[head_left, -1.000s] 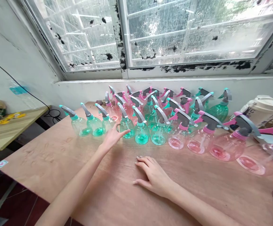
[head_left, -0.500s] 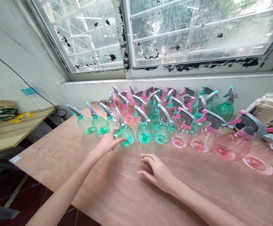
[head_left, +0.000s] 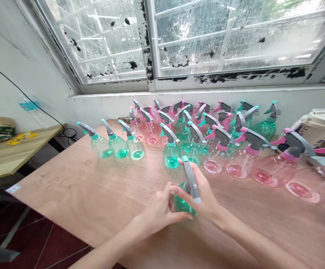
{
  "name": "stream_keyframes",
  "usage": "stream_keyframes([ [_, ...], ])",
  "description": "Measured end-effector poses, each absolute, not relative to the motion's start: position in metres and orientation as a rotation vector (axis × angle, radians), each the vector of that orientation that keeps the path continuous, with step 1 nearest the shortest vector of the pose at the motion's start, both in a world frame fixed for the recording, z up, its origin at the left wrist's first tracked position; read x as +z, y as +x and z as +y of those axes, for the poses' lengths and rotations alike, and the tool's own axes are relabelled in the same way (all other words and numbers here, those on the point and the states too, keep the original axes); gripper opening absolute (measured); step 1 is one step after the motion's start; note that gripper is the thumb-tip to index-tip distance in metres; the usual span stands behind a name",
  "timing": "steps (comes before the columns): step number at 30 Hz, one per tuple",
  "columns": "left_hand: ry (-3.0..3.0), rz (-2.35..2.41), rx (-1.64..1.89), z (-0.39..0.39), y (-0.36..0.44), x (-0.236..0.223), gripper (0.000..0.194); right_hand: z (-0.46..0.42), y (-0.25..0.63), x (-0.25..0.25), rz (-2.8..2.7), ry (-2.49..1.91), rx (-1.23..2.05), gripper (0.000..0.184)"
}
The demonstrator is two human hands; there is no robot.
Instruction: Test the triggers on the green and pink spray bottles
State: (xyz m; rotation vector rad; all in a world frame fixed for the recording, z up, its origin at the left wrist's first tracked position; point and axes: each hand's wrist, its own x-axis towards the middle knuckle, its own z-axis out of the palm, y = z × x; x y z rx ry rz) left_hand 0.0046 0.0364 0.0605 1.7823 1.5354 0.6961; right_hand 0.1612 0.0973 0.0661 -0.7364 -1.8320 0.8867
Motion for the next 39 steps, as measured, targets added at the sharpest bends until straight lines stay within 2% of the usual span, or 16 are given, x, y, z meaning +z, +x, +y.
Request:
stream_keyframes([
  [3,1.789,1.472,0.748,0.048,0.019,0.052,0.061,0.102,0.168,0.076,-1.803,-0.791,0.837,0.04],
  [9,1.933,1.383,0.733,0.068,0.01,0.043,0.071,0.116,0.18,0.081,-1.828,-0.771,0.718,0.041],
  [11,1.97,1.291,0.724,0.074,-0.001,0.038,0.066,0.119,0.182,0.082,-1.828,-0.769,0.755,0.04],
  [13,1.966,1.258,0.789,0.079,-0.012,0.032,0.052,0.119,0.184,0.083,-1.816,-0.772,0.823,0.04],
  [16,1.969,1.46,0.969,0.089,-0.025,0.026,0.033,0.119,0.184,0.08,-1.822,-0.73,0.893,0.042],
  [19,1.975,1.61,1.06,0.094,-0.031,0.023,0.023,0.12,0.185,0.077,-1.839,-0.706,0.93,0.042],
  [26,2.071,1.599,1.049,0.085,-0.024,0.024,0.017,0.134,0.194,0.078,-1.816,-0.772,0.934,0.04],
  [33,2.152,1.442,0.963,0.076,-0.012,0.026,0.027,0.138,0.195,0.073,-1.763,-0.796,0.869,0.031],
  [39,1.986,1.465,0.989,0.075,-0.011,0.031,0.018,0.138,0.194,0.071,-1.79,-0.8,0.796,0.032],
])
